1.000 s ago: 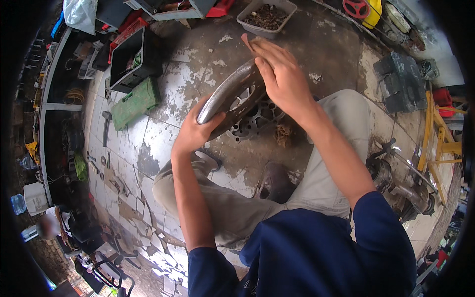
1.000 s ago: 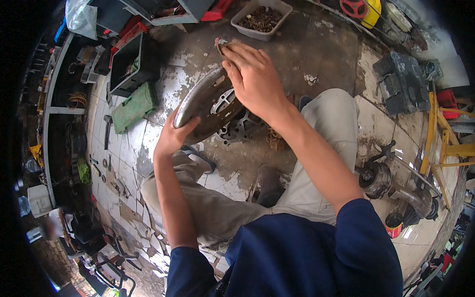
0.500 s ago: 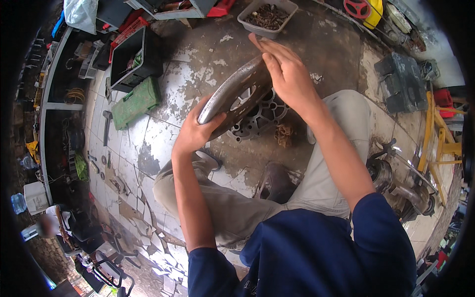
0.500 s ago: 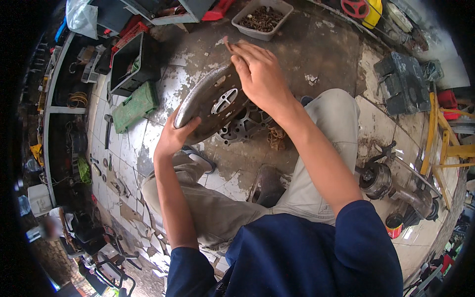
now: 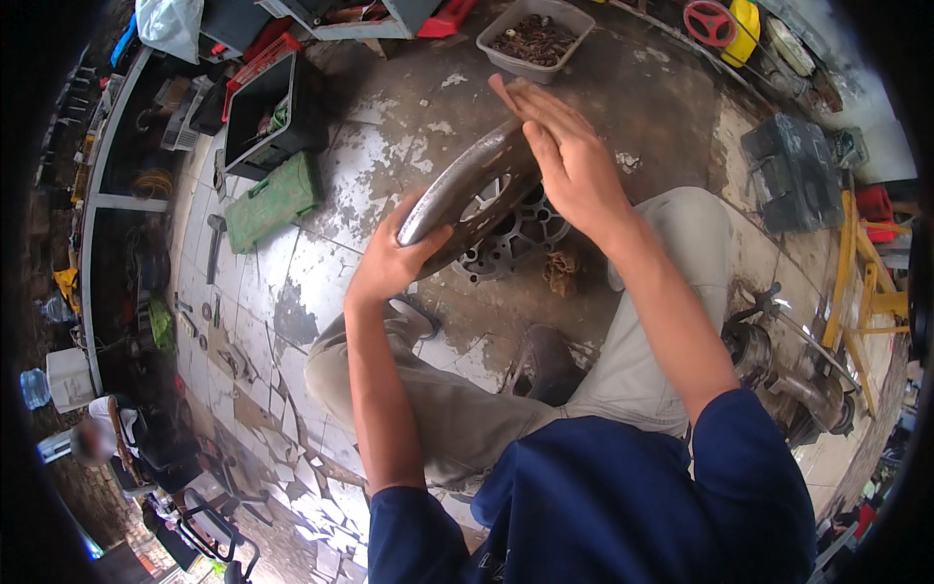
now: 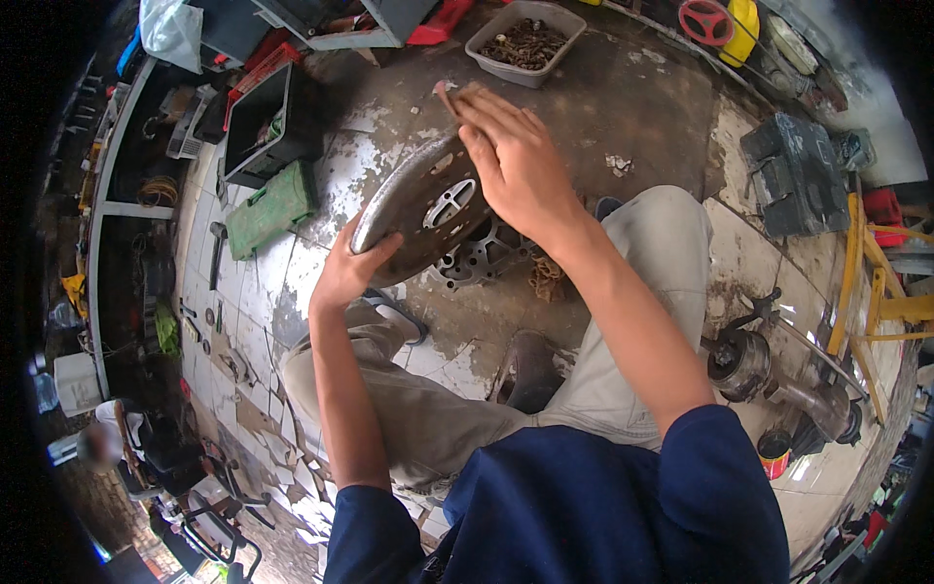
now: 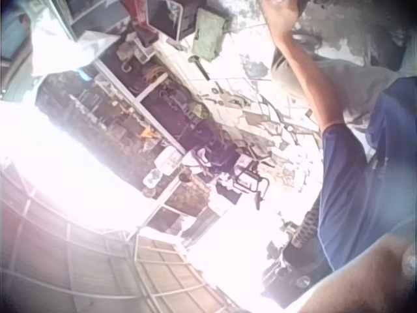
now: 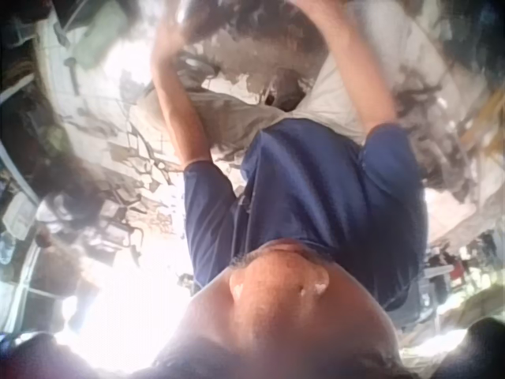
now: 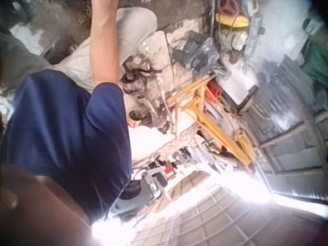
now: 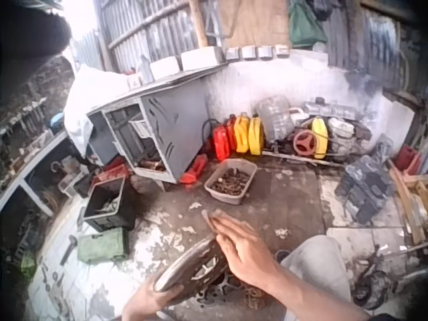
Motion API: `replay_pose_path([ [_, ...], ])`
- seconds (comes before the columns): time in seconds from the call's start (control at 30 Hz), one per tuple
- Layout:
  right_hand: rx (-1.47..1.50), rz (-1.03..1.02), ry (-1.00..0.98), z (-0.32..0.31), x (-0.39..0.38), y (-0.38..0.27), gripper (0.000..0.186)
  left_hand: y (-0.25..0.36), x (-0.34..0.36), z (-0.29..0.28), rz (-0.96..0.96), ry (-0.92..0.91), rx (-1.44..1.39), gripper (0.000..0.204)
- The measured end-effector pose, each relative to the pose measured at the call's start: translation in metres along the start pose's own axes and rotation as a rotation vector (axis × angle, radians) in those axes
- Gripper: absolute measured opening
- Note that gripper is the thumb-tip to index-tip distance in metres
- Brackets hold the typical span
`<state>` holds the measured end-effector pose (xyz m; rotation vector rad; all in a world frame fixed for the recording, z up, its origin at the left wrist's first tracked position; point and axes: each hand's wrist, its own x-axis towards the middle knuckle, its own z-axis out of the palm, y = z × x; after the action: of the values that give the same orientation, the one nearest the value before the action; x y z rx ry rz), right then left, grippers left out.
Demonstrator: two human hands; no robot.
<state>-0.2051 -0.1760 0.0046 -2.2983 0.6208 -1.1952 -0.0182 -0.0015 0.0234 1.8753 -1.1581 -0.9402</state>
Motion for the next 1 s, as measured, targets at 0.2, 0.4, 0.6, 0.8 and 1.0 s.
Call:
replay_pose_path([
  [0.2, 0.046, 0.067, -0.024, -0.001, 0.006, 0.007, 0.037, 0.009, -0.002, 0.002, -0.014, -0.022, 0.006, 0.054],
  [0.4, 0.156, 0.130, -0.047, -0.003, 0.010, 0.012, 0.037, 0.002, 0.001, 0.001, -0.021, -0.021, -0.018, 0.054],
  [0.6, 0.109, 0.018, -0.063, -0.004, 0.010, 0.005, 0.036, -0.001, 0.003, 0.000, -0.036, -0.030, 0.007, 0.055],
  [0.8, 0.002, 0.038, 0.003, 0.001, 0.001, -0.001, 0.037, -0.001, 0.002, 0.002, 0.017, -0.021, 0.000, 0.055],
  [1.0, -0.005, 0.014, 0.022, -0.002, -0.002, -0.002, 0.036, 0.001, 0.001, 0.003, -0.012, -0.025, -0.019, 0.056],
])
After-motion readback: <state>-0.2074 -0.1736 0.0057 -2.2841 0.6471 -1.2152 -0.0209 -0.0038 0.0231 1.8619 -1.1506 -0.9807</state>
